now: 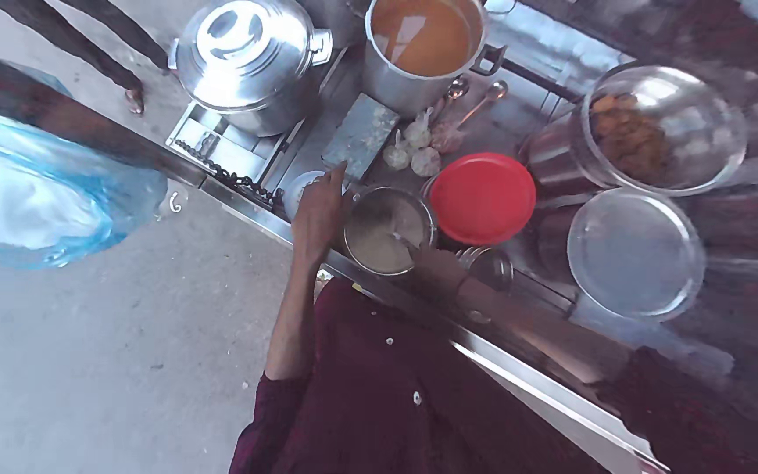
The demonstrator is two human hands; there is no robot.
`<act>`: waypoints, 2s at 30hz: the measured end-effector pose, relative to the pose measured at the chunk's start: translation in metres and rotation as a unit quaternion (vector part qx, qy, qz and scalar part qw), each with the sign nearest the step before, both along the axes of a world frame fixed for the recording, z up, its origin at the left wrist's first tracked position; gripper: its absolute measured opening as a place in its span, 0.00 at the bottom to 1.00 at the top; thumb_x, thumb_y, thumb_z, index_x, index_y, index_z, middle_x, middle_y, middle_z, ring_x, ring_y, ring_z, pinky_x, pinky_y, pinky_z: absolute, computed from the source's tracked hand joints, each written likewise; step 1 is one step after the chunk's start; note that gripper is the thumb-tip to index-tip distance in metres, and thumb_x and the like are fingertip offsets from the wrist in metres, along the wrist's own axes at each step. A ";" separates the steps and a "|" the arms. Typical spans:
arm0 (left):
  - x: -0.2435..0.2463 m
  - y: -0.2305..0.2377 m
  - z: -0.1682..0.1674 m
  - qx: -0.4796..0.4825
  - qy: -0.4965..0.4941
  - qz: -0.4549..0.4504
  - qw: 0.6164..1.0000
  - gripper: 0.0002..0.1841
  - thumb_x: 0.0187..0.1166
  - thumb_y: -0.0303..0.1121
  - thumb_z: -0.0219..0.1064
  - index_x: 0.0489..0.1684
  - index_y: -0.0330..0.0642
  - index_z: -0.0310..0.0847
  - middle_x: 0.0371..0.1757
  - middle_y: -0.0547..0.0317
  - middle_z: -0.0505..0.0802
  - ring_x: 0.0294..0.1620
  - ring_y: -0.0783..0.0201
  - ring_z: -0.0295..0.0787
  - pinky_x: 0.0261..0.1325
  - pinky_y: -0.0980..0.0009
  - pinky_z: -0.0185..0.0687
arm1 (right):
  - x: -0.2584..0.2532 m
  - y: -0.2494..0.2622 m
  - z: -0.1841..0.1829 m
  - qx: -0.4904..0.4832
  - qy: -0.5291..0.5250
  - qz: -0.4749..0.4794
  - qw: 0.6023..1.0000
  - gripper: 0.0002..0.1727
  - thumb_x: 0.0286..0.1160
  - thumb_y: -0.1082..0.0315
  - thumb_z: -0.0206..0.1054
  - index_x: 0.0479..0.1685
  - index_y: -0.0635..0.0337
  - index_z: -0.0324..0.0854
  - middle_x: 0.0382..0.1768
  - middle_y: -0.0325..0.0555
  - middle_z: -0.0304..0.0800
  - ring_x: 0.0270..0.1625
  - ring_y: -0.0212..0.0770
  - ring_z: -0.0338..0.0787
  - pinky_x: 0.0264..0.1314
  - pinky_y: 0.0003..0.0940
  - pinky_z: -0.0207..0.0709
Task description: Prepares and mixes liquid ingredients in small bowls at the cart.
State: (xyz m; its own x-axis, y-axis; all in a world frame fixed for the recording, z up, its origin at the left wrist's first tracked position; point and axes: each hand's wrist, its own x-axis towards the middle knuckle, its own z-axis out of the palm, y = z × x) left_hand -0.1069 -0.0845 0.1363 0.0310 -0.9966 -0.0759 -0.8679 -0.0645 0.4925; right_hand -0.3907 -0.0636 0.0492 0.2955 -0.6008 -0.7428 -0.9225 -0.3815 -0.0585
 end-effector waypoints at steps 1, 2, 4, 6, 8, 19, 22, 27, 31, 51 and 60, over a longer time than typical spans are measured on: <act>0.000 0.000 0.000 0.001 0.001 -0.001 1.000 0.29 0.88 0.52 0.60 0.88 0.61 0.63 0.72 0.57 0.87 0.65 0.48 0.88 0.64 0.43 0.84 | -0.003 0.000 0.005 -0.005 0.013 0.005 1.000 0.33 0.86 0.68 0.55 0.92 0.50 0.57 0.71 0.77 0.75 0.51 0.76 0.90 0.50 0.71 0.84; 0.000 0.000 0.000 0.004 0.002 0.000 1.000 0.29 0.88 0.52 0.60 0.88 0.62 0.63 0.72 0.57 0.87 0.65 0.48 0.88 0.64 0.43 0.85 | -0.008 0.001 0.006 -0.020 0.022 0.022 0.999 0.29 0.87 0.68 0.53 0.89 0.51 0.64 0.66 0.75 0.80 0.48 0.75 0.91 0.47 0.70 0.84; -0.001 -0.001 0.001 0.012 0.004 -0.001 1.000 0.30 0.88 0.52 0.61 0.89 0.61 0.62 0.73 0.56 0.87 0.66 0.47 0.87 0.65 0.42 0.84 | -0.014 0.000 0.015 -0.014 0.035 0.052 0.998 0.22 0.86 0.68 0.54 0.77 0.57 0.75 0.62 0.73 0.84 0.50 0.75 0.90 0.48 0.70 0.84; 0.000 -0.002 0.003 0.022 0.008 0.002 1.000 0.30 0.88 0.52 0.61 0.89 0.62 0.62 0.73 0.56 0.86 0.66 0.46 0.87 0.65 0.41 0.84 | -0.012 -0.007 0.028 0.026 0.048 0.078 0.995 0.18 0.86 0.69 0.56 0.70 0.59 0.81 0.61 0.74 0.84 0.54 0.76 0.89 0.52 0.71 0.83; 0.000 0.000 0.003 0.023 0.008 0.007 1.000 0.30 0.87 0.52 0.61 0.89 0.63 0.62 0.73 0.57 0.86 0.66 0.46 0.88 0.63 0.41 0.84 | -0.008 -0.010 0.036 0.052 0.058 0.103 0.992 0.15 0.85 0.70 0.58 0.62 0.62 0.84 0.59 0.73 0.86 0.55 0.75 0.89 0.53 0.71 0.82; -0.001 0.004 0.002 -0.005 -0.004 0.008 1.000 0.30 0.87 0.50 0.62 0.89 0.60 0.63 0.72 0.56 0.87 0.66 0.47 0.88 0.65 0.44 0.83 | 0.004 0.019 0.040 -0.005 0.026 -0.003 1.000 0.18 0.86 0.62 0.58 0.62 0.65 0.83 0.61 0.74 0.83 0.55 0.74 0.89 0.51 0.69 0.83; 0.000 0.005 0.003 -0.004 -0.006 0.004 1.000 0.31 0.87 0.49 0.63 0.89 0.58 0.63 0.72 0.56 0.87 0.65 0.47 0.88 0.64 0.44 0.84 | 0.009 0.020 0.039 -0.017 -0.003 -0.007 1.000 0.19 0.84 0.62 0.59 0.65 0.64 0.81 0.62 0.75 0.83 0.53 0.74 0.90 0.49 0.70 0.84; 0.000 0.006 0.003 0.006 0.001 0.004 1.000 0.30 0.88 0.50 0.61 0.88 0.59 0.64 0.73 0.59 0.87 0.69 0.50 0.86 0.69 0.45 0.82 | 0.016 0.002 0.016 -0.020 -0.038 -0.011 0.999 0.26 0.84 0.74 0.56 0.82 0.66 0.68 0.69 0.79 0.75 0.56 0.76 0.88 0.52 0.69 0.85; 0.000 0.006 0.000 -0.001 0.002 0.002 1.000 0.30 0.87 0.50 0.62 0.88 0.60 0.64 0.72 0.58 0.88 0.67 0.50 0.87 0.67 0.45 0.84 | 0.020 -0.012 -0.023 -0.090 -0.084 0.005 0.992 0.26 0.84 0.75 0.56 0.81 0.67 0.69 0.71 0.78 0.76 0.60 0.76 0.87 0.56 0.71 0.84; -0.002 0.005 0.002 -0.003 -0.011 0.006 1.000 0.29 0.88 0.50 0.60 0.89 0.61 0.63 0.75 0.58 0.86 0.69 0.48 0.86 0.67 0.44 0.82 | -0.022 0.000 0.026 0.037 0.018 0.091 0.995 0.18 0.87 0.68 0.57 0.70 0.60 0.80 0.59 0.73 0.86 0.54 0.75 0.89 0.52 0.70 0.83; 0.000 0.007 0.005 -0.001 0.007 0.013 1.000 0.30 0.87 0.49 0.62 0.89 0.59 0.63 0.75 0.57 0.86 0.69 0.48 0.86 0.68 0.44 0.81 | -0.020 0.033 0.028 -0.048 -0.043 -0.015 0.998 0.23 0.91 0.61 0.51 0.78 0.59 0.75 0.66 0.71 0.82 0.56 0.72 0.90 0.54 0.68 0.83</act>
